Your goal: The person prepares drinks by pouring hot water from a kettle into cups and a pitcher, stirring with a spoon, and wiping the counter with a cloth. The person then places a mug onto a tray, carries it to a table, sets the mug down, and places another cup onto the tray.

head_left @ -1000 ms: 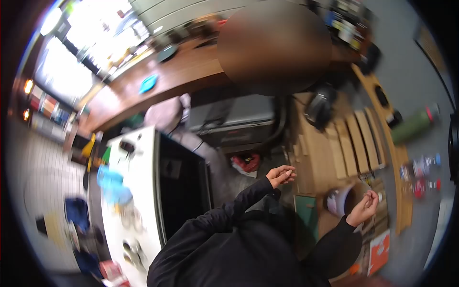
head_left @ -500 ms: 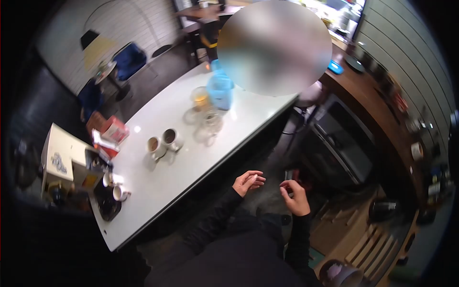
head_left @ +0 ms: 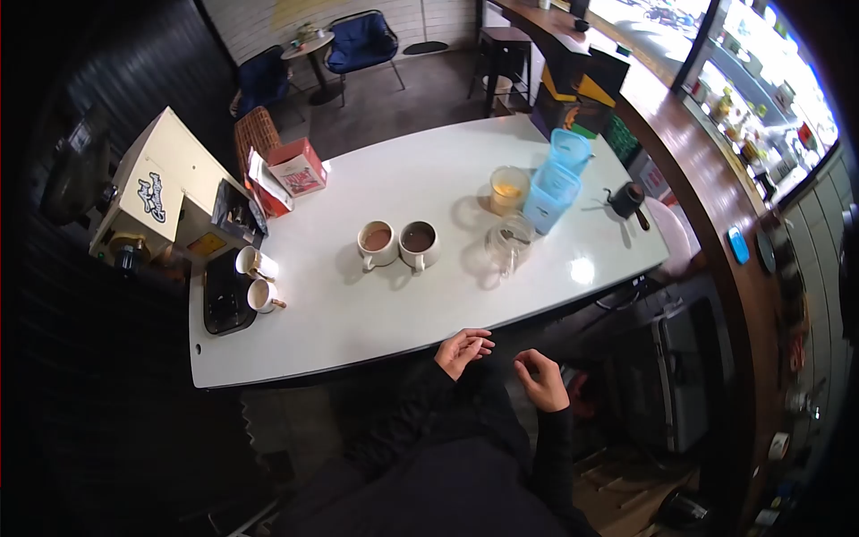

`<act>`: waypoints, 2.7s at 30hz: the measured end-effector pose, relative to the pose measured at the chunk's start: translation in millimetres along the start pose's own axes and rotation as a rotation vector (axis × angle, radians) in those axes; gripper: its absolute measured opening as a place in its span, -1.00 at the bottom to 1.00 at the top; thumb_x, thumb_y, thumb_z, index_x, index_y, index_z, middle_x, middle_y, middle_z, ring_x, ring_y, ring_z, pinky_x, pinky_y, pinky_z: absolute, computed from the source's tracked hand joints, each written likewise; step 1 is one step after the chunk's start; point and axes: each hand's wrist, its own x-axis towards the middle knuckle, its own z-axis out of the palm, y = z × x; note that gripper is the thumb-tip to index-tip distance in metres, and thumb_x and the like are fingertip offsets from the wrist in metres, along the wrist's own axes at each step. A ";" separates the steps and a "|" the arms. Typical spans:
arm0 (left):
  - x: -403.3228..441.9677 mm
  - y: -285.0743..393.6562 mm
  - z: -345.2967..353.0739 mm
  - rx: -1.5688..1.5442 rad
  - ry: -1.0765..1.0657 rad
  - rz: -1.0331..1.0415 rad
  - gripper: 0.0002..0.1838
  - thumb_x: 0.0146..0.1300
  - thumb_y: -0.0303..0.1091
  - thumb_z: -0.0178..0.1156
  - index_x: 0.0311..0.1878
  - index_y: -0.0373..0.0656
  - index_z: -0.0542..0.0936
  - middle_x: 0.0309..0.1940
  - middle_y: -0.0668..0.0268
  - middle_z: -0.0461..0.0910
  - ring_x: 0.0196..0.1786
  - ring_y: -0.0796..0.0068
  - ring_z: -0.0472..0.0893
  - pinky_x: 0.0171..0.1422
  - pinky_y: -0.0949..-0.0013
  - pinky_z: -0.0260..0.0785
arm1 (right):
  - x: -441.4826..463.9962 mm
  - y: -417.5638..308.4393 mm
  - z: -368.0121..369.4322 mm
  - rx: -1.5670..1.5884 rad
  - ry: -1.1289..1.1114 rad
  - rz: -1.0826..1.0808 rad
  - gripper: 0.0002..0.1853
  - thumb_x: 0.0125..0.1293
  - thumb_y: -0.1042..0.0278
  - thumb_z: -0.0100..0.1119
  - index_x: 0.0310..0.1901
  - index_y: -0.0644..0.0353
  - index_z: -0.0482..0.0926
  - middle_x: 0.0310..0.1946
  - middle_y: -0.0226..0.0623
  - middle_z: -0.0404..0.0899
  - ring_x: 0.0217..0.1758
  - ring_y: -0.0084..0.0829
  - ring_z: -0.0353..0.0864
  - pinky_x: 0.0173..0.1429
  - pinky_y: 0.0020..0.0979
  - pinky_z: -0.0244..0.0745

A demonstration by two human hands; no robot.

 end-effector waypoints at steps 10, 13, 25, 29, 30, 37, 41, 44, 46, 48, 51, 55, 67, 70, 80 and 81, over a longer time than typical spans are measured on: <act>102.1 27.6 -0.4 0.347 0.265 0.209 -0.06 0.02 -0.19 0.42 0.40 -0.08 0.07 0.33 0.05 0.18 0.41 0.12 0.19 0.31 -0.03 0.21 | 107.8 1.5 -36.9 0.031 0.032 -0.091 -0.81 0.31 0.41 0.10 -0.38 0.39 0.50 -0.57 -0.22 0.53 -0.46 -0.49 0.54 -0.30 -0.46 0.41; 134.0 36.0 -2.6 0.520 0.282 0.302 0.03 -0.08 -0.16 0.48 0.41 -0.09 0.06 0.34 0.04 0.13 0.41 0.09 0.16 0.31 -0.07 0.20 | 140.0 5.3 -45.3 0.015 0.079 -0.113 -0.72 0.35 0.38 0.11 -0.46 0.41 0.45 -0.63 -0.27 0.49 -0.50 -0.60 0.48 -0.37 -0.51 0.37; 214.6 29.8 -5.6 0.885 0.279 0.468 0.17 -0.20 0.03 0.51 0.41 -0.23 0.07 0.31 -0.03 0.21 0.35 0.06 0.28 0.38 0.12 0.18 | 198.3 11.6 -46.4 -0.007 0.022 -0.069 -0.59 0.32 0.25 0.18 -0.60 0.36 0.41 -0.79 -0.35 0.30 -0.67 -0.65 0.22 -0.56 -0.47 0.15; 225.6 27.8 -6.9 0.779 0.260 0.454 0.07 -0.24 -0.01 0.53 0.32 -0.24 0.21 0.26 -0.01 0.31 0.37 -0.12 0.22 0.42 0.02 0.10 | 205.2 11.7 -41.5 -0.006 0.071 -0.076 -0.60 0.31 0.27 0.19 -0.60 0.39 0.42 -0.79 -0.31 0.25 -0.68 -0.63 0.17 -0.58 -0.44 0.11; 227.5 29.0 -6.9 0.766 0.251 0.451 0.02 -0.25 -0.02 0.54 0.29 -0.23 0.26 0.23 0.01 0.36 0.35 -0.11 0.26 0.41 0.02 0.12 | 207.1 16.0 -39.0 -0.007 0.085 -0.082 -0.60 0.31 0.27 0.19 -0.60 0.39 0.43 -0.79 -0.29 0.26 -0.69 -0.60 0.18 -0.58 -0.42 0.12; 219.0 37.1 12.0 0.758 0.283 0.504 -0.08 -0.31 -0.20 0.55 0.22 -0.17 0.34 0.17 0.08 0.42 0.32 -0.04 0.32 0.38 0.03 0.17 | 213.5 10.6 -51.0 -0.110 0.102 -0.026 -0.61 0.26 0.27 0.19 -0.61 0.36 0.42 -0.72 0.05 0.37 -0.68 -0.01 0.38 -0.53 -0.18 0.23; 213.8 37.0 14.7 0.859 0.296 0.608 -0.13 -0.32 -0.28 0.52 0.19 -0.14 0.38 0.16 0.15 0.44 0.32 0.02 0.35 0.40 0.00 0.12 | 209.3 4.3 -59.7 -0.156 0.119 -0.098 -0.68 0.27 0.39 0.14 -0.59 0.35 0.38 -0.67 0.06 0.36 -0.60 0.05 0.40 -0.49 -0.17 0.25; 213.4 34.7 15.0 0.878 0.269 0.647 -0.14 -0.33 -0.29 0.51 0.19 -0.11 0.39 0.17 0.17 0.44 0.33 0.05 0.35 0.42 -0.01 0.07 | 203.7 -1.5 -64.0 -0.209 0.132 -0.129 -0.73 0.25 0.43 0.14 -0.56 0.33 0.37 -0.64 0.00 0.38 -0.56 0.04 0.43 -0.46 -0.15 0.27; 214.2 34.4 13.3 0.876 0.250 0.671 -0.13 -0.35 -0.29 0.51 0.19 -0.10 0.40 0.18 0.17 0.44 0.33 0.07 0.35 0.43 -0.02 0.05 | 200.9 -4.5 -64.9 -0.220 0.150 -0.147 -0.75 0.24 0.43 0.15 -0.55 0.32 0.38 -0.63 -0.03 0.39 -0.56 0.03 0.44 -0.46 -0.14 0.28; 214.0 34.0 10.9 0.910 0.232 0.671 -0.12 -0.37 -0.28 0.51 0.19 -0.09 0.41 0.20 0.17 0.43 0.34 0.06 0.33 0.44 -0.02 0.04 | 197.8 -5.8 -64.9 -0.270 0.187 -0.245 -0.75 0.24 0.47 0.14 -0.55 0.34 0.37 -0.65 -0.09 0.35 -0.63 -0.11 0.37 -0.50 -0.23 0.22; 216.1 28.4 6.1 0.879 0.221 0.678 -0.13 -0.38 -0.26 0.50 0.18 -0.07 0.42 0.21 0.18 0.43 0.35 0.07 0.33 0.44 -0.03 0.02 | 192.7 -11.0 -67.2 -0.426 0.209 -0.265 -0.79 0.21 0.48 0.16 -0.54 0.31 0.39 -0.59 -0.14 0.38 -0.54 -0.10 0.42 -0.44 -0.20 0.28; 213.5 27.4 5.3 0.904 0.195 0.689 -0.15 -0.37 -0.24 0.50 0.17 -0.05 0.44 0.21 0.20 0.42 0.35 0.07 0.33 0.44 -0.06 0.00 | 190.0 -14.0 -67.4 -0.477 0.244 -0.272 -0.83 0.18 0.49 0.19 -0.50 0.29 0.43 -0.54 -0.15 0.40 -0.48 -0.11 0.44 -0.38 -0.19 0.32; 213.3 26.3 9.9 1.003 0.162 0.765 -0.28 -0.22 -0.20 0.42 0.16 0.04 0.46 0.19 0.23 0.43 0.29 0.06 0.38 0.43 -0.11 -0.01 | 182.6 -12.0 -63.7 -0.521 0.263 -0.248 -0.93 0.19 0.49 0.17 -0.32 0.28 0.52 -0.45 -0.17 0.44 -0.45 -0.13 0.46 -0.33 -0.21 0.36; 214.0 27.5 11.5 1.030 0.152 0.783 -0.31 -0.20 -0.21 0.41 0.14 0.05 0.48 0.18 0.24 0.44 0.28 0.08 0.39 0.43 -0.10 0.00 | 181.0 -9.9 -62.7 -0.529 0.277 -0.242 -0.93 0.20 0.49 0.16 -0.31 0.28 0.52 -0.45 -0.17 0.43 -0.45 -0.13 0.46 -0.33 -0.21 0.36; 215.0 35.1 18.9 1.082 0.110 0.777 -0.34 -0.19 -0.26 0.38 0.14 0.10 0.52 0.17 0.33 0.47 0.28 0.20 0.40 0.44 -0.05 -0.01 | 172.2 9.7 -54.2 -0.510 0.387 -0.189 -0.95 0.23 0.52 0.10 -0.34 0.30 0.46 -0.49 -0.14 0.44 -0.49 -0.12 0.50 -0.39 -0.21 0.38; 215.8 35.0 18.9 1.091 0.101 0.775 -0.33 -0.19 -0.27 0.38 0.14 0.12 0.52 0.17 0.34 0.47 0.28 0.21 0.40 0.44 -0.05 0.00 | 171.3 11.7 -53.6 -0.502 0.400 -0.173 -0.94 0.24 0.52 0.08 -0.35 0.30 0.45 -0.50 -0.12 0.44 -0.50 -0.09 0.51 -0.40 -0.20 0.39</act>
